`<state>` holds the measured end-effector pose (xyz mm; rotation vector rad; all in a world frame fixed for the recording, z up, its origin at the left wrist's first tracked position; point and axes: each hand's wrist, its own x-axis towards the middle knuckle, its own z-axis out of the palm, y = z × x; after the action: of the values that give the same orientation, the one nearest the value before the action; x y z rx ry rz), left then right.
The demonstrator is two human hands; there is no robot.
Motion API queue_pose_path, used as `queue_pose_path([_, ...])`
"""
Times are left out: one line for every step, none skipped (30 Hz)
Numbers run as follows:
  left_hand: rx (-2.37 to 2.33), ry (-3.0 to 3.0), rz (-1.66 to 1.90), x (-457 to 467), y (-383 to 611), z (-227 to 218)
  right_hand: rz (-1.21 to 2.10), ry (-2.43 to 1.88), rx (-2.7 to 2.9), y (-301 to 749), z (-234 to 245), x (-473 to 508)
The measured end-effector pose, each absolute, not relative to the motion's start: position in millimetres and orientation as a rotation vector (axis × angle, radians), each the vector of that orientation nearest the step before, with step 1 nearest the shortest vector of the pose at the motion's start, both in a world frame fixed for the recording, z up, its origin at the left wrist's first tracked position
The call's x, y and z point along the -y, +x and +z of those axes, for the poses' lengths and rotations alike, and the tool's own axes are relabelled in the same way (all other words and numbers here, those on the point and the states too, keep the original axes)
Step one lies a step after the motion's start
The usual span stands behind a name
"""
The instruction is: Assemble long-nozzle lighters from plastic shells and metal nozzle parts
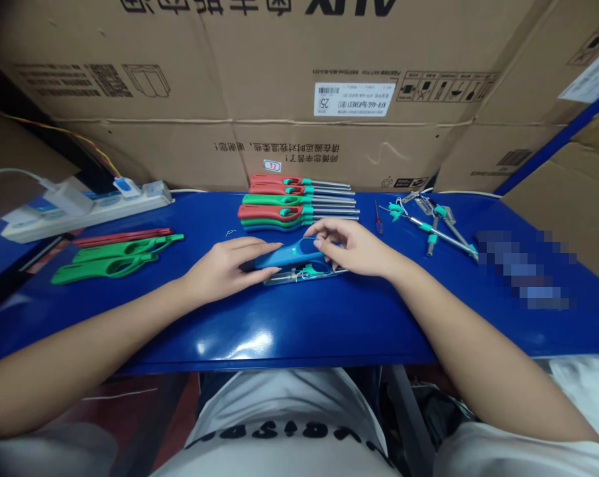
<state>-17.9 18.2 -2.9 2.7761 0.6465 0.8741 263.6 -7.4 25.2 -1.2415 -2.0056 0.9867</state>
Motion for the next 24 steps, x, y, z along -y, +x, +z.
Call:
queue_pose_path([-0.638,2.767,0.853,-17.3,-17.8,-2.6,0.877,-1.209,2.098,264.6,26.1,7.9])
queue_pose_path([-0.628,2.760,0.826,-16.2,-17.5,-2.0,0.775,-1.174,2.191,265.7,26.8,8.3])
queue_pose_path([-0.619,2.756,0.793,-15.1,-17.1,-1.4,0.698,-1.146,2.275,266.8,27.3,8.7])
queue_pose_path([-0.612,2.758,0.752,-14.2,-16.8,-0.5,0.653,-1.129,2.344,267.8,27.4,9.0])
queue_pose_path([-0.612,2.763,0.708,-13.4,-16.5,0.4,0.635,-1.123,2.395,268.6,27.3,9.1])
queue_pose_path([-0.620,2.770,0.667,-12.9,-16.2,1.3,0.629,-1.126,2.429,269.1,26.9,9.1])
queue_pose_path([-0.634,2.777,0.633,-12.7,-16.1,2.2,0.630,-1.133,2.449,269.3,26.3,8.9])
queue_pose_path([-0.651,2.783,0.604,-12.6,-16.0,2.9,0.633,-1.143,2.462,269.1,25.6,8.6])
queue_pose_path([-0.667,2.787,0.581,-12.7,-15.9,3.4,0.635,-1.149,2.474,268.8,25.0,8.3])
queue_pose_path([-0.682,2.788,0.563,-12.8,-15.9,3.7,0.636,-1.152,2.487,268.3,24.5,8.1])
queue_pose_path([-0.695,2.786,0.549,-12.8,-15.8,3.8,0.635,-1.151,2.501,267.8,24.2,7.9])
queue_pose_path([-0.705,2.783,0.535,-12.7,-15.7,3.8,0.631,-1.144,2.517,267.5,24.1,7.8])
queue_pose_path([-0.712,2.778,0.521,-12.5,-15.5,3.7,0.625,-1.134,2.534,267.3,24.2,7.7])
queue_pose_path([-0.717,2.770,0.514,-12.1,-15.2,3.7,0.614,-1.127,2.550,267.3,24.3,7.8])
queue_pose_path([-0.721,2.764,0.508,-11.5,-15.0,3.8,0.604,-1.123,2.563,267.5,24.6,7.9])
queue_pose_path([-0.725,2.758,0.504,-11.0,-14.7,4.0,0.596,-1.124,2.571,267.9,24.8,8.1])
queue_pose_path([-0.730,2.753,0.500,-10.5,-14.5,4.3,0.591,-1.127,2.575,268.4,25.0,8.2])
queue_pose_path([-0.736,2.750,0.496,-10.1,-14.3,4.6,0.587,-1.132,2.578,269.0,25.1,8.4])
queue_pose_path([-0.742,2.747,0.492,-9.8,-14.2,4.9,0.581,-1.134,2.581,269.5,25.0,8.5])
queue_pose_path([-0.747,2.745,0.488,-9.7,-14.2,5.2,0.574,-1.133,2.586,269.9,24.8,8.5])
queue_pose_path([-0.751,2.744,0.486,-9.7,-14.2,5.3,0.566,-1.128,2.592,270.2,24.4,8.4])
queue_pose_path([-0.757,2.742,0.486,-9.8,-14.3,5.4,0.560,-1.123,2.599,270.2,23.9,8.3])
queue_pose_path([-0.762,2.740,0.486,-9.9,-14.4,5.4,0.557,-1.119,2.604,270.1,23.3,8.2])
queue_pose_path([-0.771,2.735,0.486,-9.9,-14.6,5.5,0.556,-1.118,2.605,269.7,22.6,8.1])
